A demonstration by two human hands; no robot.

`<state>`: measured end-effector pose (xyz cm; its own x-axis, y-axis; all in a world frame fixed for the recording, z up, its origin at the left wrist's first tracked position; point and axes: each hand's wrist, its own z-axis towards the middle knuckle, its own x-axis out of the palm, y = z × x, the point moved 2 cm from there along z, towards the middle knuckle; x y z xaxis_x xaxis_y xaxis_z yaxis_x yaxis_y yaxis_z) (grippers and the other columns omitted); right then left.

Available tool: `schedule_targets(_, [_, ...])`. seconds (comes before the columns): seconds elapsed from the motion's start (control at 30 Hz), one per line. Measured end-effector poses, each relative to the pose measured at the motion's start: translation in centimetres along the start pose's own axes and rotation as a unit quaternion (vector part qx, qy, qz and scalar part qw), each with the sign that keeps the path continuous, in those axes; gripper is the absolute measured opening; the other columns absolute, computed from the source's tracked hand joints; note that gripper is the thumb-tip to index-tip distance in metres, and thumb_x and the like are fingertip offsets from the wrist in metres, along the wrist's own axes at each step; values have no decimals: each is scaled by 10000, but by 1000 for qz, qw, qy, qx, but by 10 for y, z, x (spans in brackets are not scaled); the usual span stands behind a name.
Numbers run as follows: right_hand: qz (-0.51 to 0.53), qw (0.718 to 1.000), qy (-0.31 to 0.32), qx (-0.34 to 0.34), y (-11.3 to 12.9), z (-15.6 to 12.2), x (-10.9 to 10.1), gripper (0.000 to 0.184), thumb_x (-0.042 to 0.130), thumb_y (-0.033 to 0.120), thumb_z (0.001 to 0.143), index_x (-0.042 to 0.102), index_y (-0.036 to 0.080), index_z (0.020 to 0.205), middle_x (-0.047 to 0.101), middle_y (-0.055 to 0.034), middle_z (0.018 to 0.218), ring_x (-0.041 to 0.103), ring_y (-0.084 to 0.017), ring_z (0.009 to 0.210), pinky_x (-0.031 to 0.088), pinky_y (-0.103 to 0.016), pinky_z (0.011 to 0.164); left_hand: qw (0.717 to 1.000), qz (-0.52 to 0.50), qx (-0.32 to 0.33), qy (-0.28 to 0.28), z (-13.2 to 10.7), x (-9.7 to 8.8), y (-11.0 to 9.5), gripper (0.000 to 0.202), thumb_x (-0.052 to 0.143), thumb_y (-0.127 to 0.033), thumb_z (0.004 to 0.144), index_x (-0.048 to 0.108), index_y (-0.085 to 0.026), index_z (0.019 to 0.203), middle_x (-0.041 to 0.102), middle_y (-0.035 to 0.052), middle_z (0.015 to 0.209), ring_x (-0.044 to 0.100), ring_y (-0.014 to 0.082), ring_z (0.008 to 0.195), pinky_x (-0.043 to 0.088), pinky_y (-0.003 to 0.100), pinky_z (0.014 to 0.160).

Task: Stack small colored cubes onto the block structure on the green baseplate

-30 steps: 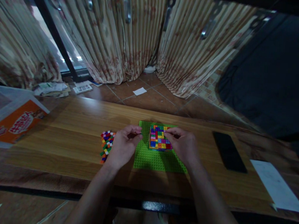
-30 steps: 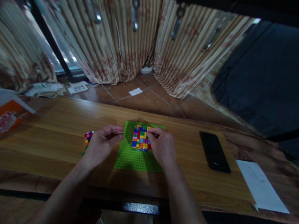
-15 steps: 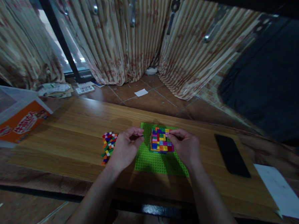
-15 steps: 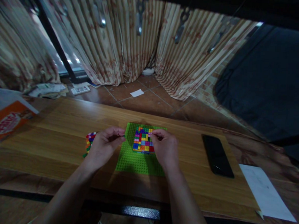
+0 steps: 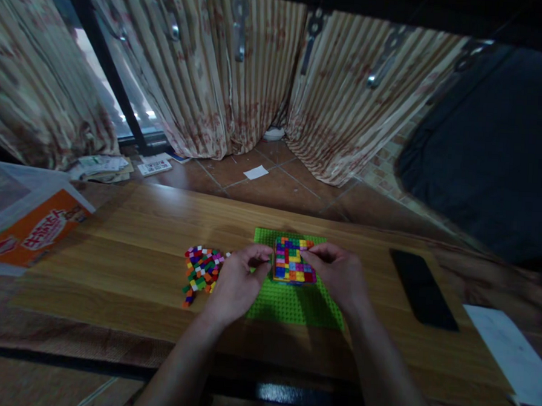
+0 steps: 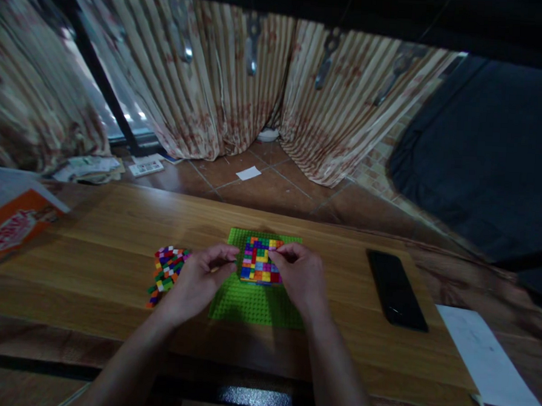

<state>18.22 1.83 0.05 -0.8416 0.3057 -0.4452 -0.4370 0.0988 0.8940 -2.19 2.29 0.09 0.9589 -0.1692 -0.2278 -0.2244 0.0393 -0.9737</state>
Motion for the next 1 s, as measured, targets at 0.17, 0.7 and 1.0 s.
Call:
schedule_targets(0.17, [-8,1000,-17,12,-4,3,2,265,755,463,704,746,198,694,728,-31,660,605,-163,567,460,-293,563,999,13,21,39,-1,4,-1,309,592,-105,813,745,-225,1053,719,8,889,670,166,865,512,285,826])
schedule_targets(0.7, [105,990,-7,89,-1,8,4,428,887,555,478,734,179,616,691,-29,580,578,-145,502,462,-287,515,998,27,27,48,-1,5,-1,357,591,-88,809,758,-228,1092,725,11,886,671,169,855,532,303,834])
schedule_targets(1.0, [85,994,-13,71,-4,7,4,402,854,553,522,732,182,615,692,-36,581,580,-157,509,453,-288,501,999,5,24,46,0,5,0,282,592,-106,824,766,-219,1014,758,26,985,694,180,924,533,327,907])
